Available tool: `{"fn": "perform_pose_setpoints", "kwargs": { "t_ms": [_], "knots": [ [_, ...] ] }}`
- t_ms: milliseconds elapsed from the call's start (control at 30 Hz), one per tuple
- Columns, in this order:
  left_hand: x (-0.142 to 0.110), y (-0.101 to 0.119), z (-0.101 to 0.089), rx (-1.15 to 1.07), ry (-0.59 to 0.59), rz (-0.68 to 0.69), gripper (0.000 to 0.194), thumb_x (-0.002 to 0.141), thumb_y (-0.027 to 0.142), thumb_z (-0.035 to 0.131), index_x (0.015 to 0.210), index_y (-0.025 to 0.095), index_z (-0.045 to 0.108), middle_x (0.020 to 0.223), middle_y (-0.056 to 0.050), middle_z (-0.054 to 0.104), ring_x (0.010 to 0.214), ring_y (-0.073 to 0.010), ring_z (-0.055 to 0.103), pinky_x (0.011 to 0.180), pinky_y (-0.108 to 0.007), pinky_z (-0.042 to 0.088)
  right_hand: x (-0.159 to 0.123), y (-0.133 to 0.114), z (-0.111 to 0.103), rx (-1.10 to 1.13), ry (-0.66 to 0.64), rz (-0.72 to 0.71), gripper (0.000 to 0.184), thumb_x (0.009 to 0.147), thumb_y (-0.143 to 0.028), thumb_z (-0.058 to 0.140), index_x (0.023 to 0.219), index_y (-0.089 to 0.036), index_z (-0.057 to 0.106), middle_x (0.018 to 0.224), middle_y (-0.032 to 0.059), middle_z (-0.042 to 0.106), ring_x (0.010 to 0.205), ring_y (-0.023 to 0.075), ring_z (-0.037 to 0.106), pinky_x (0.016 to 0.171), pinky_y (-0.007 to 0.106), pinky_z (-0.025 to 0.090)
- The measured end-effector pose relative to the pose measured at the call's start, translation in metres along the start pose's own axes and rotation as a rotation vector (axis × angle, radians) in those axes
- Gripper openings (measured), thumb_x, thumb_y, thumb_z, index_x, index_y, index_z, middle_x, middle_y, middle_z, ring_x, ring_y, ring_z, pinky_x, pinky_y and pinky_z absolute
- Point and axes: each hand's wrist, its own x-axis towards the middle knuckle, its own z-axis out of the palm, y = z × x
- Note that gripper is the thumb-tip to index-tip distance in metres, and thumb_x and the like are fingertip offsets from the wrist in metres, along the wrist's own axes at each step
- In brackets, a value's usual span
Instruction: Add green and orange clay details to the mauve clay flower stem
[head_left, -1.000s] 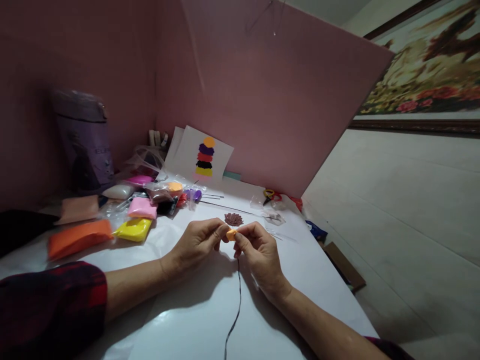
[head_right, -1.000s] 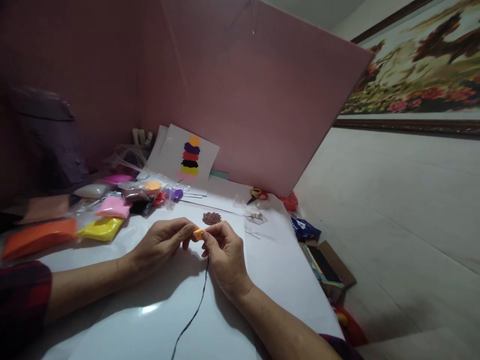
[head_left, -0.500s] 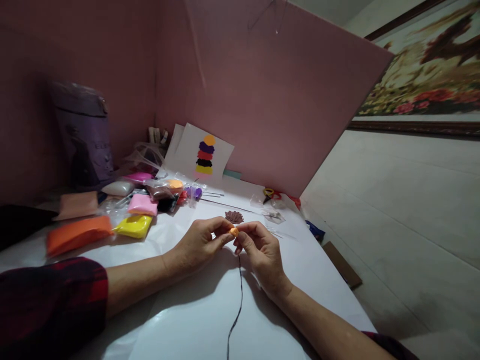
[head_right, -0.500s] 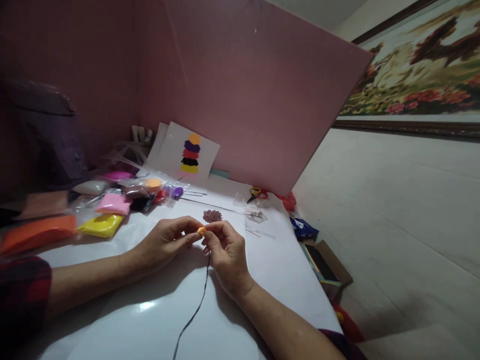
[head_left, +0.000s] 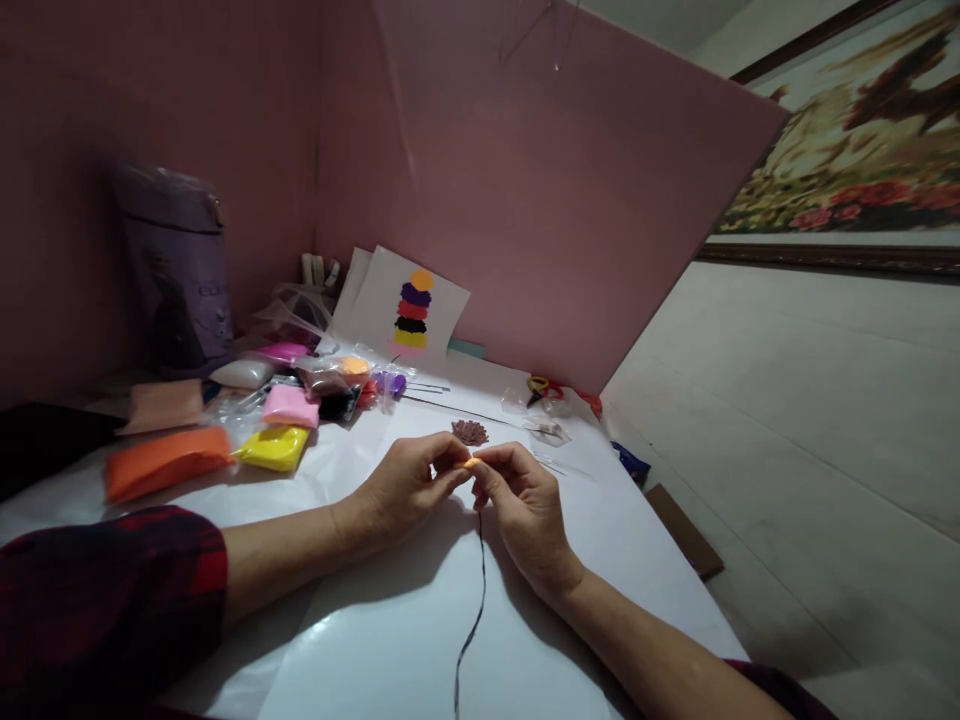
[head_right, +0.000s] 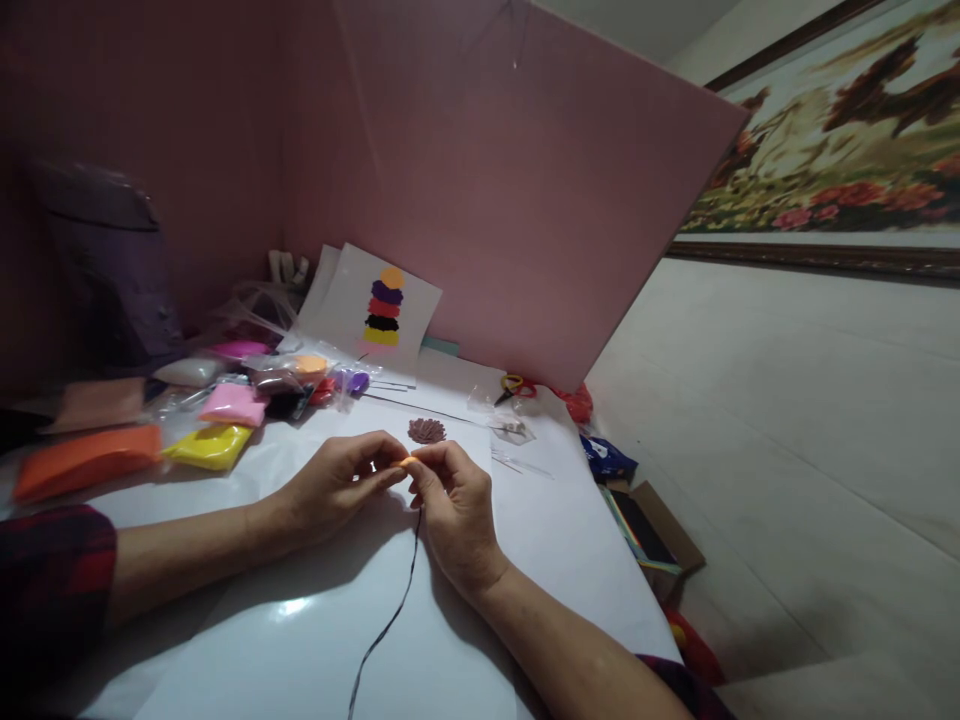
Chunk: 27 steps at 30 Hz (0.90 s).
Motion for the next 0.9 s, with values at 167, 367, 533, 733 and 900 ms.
{"fn": "perform_pose_setpoints", "kwargs": {
  "t_ms": [167, 367, 533, 733, 900],
  "knots": [
    [0.0003, -0.0018, -0.0004, -0.034, 0.014, -0.034, 0.014, 0.082, 0.018, 0.051, 0.086, 0.014, 0.065, 0.072, -0.002, 0.066, 0.064, -0.0129, 0.056, 0.06, -0.024, 0.044, 0.002, 0.0004, -0.0012, 0.051, 0.059, 0.029, 0.011, 0.084, -0.028, 0.067, 0.083, -0.018, 0.064, 0.069, -0.0018, 0.062, 0.053, 0.0105, 0.055, 0.054, 0.026, 0.047],
    [0.0003, -0.0014, -0.0008, -0.05, 0.029, -0.032, 0.014, 0.081, 0.019, 0.056, 0.074, 0.014, 0.066, 0.066, -0.001, 0.065, 0.062, -0.0121, 0.052, 0.06, -0.024, 0.04, 0.0013, 0.0005, -0.0013, 0.058, 0.053, 0.059, 0.011, 0.084, -0.027, 0.067, 0.08, -0.018, 0.063, 0.066, -0.0025, 0.06, 0.052, 0.0103, 0.054, 0.052, 0.025, 0.046],
    [-0.0001, 0.0003, -0.0009, -0.017, 0.003, -0.065, 0.014, 0.082, 0.026, 0.06, 0.08, 0.014, 0.067, 0.066, 0.0, 0.065, 0.06, -0.0113, 0.05, 0.058, -0.023, 0.038, -0.0004, 0.0027, -0.0017, 0.0, 0.023, 0.022, 0.009, 0.086, -0.026, 0.065, 0.082, -0.018, 0.065, 0.067, -0.0018, 0.061, 0.054, 0.0107, 0.054, 0.053, 0.025, 0.046],
    [-0.0004, 0.0006, -0.0017, 0.01, -0.028, -0.06, 0.014, 0.086, 0.025, 0.058, 0.084, 0.015, 0.068, 0.073, -0.001, 0.07, 0.061, -0.0107, 0.052, 0.057, -0.023, 0.038, -0.0029, -0.0032, -0.002, 0.0, -0.039, -0.04, 0.016, 0.092, -0.028, 0.056, 0.093, -0.018, 0.069, 0.071, 0.0006, 0.063, 0.059, 0.0127, 0.057, 0.057, 0.027, 0.049],
    [-0.0024, 0.0025, -0.0016, -0.013, 0.026, 0.0, 0.016, 0.085, 0.026, 0.058, 0.079, 0.015, 0.066, 0.066, 0.0, 0.067, 0.057, -0.01, 0.051, 0.056, -0.022, 0.039, -0.0055, -0.0055, 0.0002, 0.052, -0.074, -0.074, 0.013, 0.092, -0.027, 0.057, 0.098, -0.02, 0.067, 0.081, 0.0022, 0.065, 0.068, 0.0143, 0.06, 0.059, 0.028, 0.052]
  ]
}}
